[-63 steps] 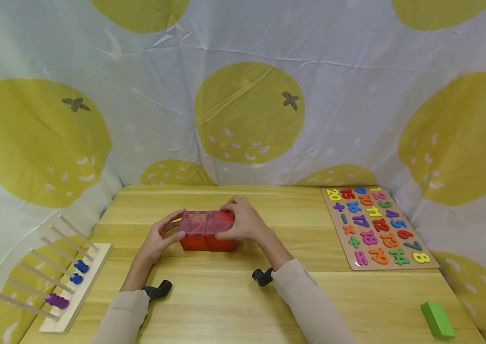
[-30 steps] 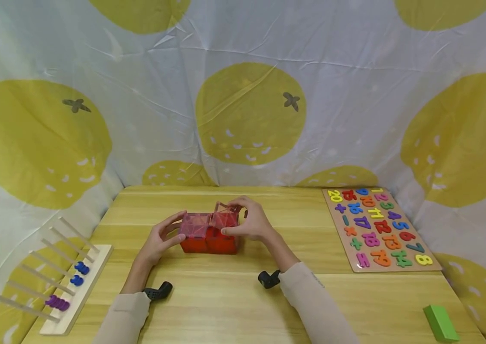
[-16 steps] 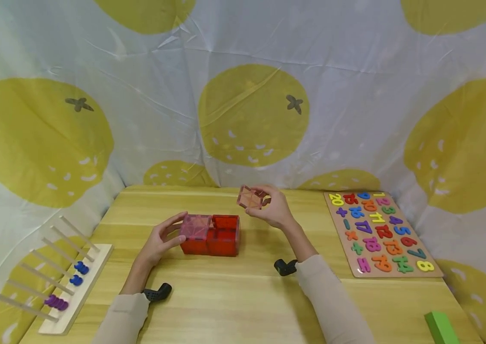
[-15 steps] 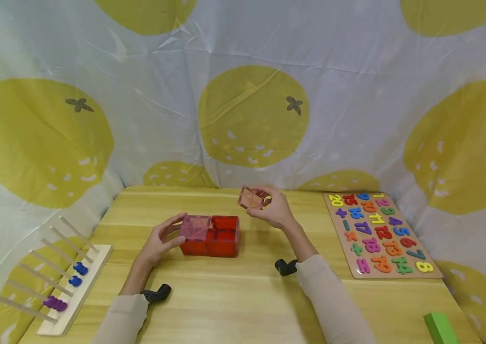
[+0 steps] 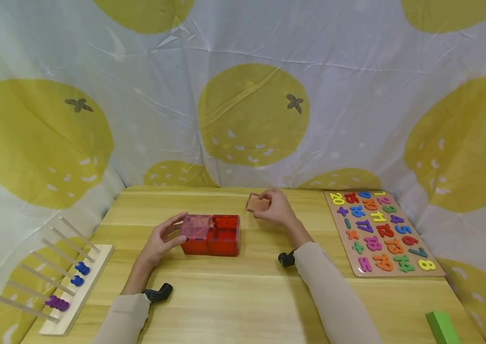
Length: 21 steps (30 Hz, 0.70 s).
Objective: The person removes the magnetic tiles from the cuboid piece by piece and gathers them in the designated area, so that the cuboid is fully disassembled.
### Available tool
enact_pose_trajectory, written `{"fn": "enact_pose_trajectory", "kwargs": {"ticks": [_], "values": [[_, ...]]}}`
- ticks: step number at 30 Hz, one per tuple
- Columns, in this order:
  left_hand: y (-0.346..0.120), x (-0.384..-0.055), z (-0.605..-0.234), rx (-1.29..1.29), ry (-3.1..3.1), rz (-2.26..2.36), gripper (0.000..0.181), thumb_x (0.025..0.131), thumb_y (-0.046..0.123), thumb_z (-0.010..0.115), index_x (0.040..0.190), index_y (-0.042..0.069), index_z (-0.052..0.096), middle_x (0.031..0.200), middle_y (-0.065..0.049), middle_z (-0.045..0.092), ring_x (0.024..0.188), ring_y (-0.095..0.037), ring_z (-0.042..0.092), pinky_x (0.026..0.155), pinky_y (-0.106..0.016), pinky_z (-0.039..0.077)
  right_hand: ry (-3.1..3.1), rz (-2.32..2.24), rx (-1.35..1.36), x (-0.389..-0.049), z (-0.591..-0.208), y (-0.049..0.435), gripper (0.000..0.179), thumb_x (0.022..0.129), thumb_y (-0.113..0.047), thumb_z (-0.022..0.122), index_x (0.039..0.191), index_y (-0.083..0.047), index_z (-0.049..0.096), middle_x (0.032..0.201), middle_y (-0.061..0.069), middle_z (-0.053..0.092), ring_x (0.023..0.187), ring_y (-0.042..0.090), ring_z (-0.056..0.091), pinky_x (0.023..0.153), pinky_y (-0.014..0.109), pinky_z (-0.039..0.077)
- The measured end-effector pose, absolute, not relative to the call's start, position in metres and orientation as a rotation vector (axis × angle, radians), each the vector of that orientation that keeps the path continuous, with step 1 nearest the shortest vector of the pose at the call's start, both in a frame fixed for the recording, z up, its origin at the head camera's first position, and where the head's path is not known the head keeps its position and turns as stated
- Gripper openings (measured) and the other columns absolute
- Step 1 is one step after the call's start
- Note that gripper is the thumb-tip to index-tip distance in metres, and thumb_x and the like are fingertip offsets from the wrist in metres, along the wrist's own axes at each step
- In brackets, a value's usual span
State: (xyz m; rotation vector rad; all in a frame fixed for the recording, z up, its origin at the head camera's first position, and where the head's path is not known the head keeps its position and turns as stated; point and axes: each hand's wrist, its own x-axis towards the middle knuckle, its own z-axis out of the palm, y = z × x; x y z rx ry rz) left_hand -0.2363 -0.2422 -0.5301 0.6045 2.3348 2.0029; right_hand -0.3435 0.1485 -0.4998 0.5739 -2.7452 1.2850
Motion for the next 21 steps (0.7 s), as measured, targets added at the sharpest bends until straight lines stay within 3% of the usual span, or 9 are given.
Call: {"fn": "enact_pose_trajectory", "kwargs": {"ticks": [12,21], "values": [[-0.237,-0.24,-0.529,0.598,2.307,2.026,0.064,0.095,0.011,0.071,0.154,0.014,0.047,0.158,-0.015,0.046,0.138,-0.04,0.05,0.096,-0.027,0.058,-2.872,1.128,0.574,-0.353,-0.508,0.14,0.04,0.078,-0.017,0.08,0.115,-0.004,0.071,0.135,0.018,0.06,0.122,0.037,0.058,0.101,0.048,0.053],[-0.241,-0.237,-0.531,0.606,2.326,2.028,0.065,0.095,0.011,0.072,0.154,0.011,0.047,0.158,-0.018,0.046,0.137,-0.041,0.05,0.095,-0.027,0.057,-2.87,1.113,0.659,-0.356,-0.514,0.135,0.032,0.082,-0.015,0.076,0.112,-0.005,0.072,0.141,0.022,0.057,0.126,0.039,0.057,0.1,0.048,0.054]]}}
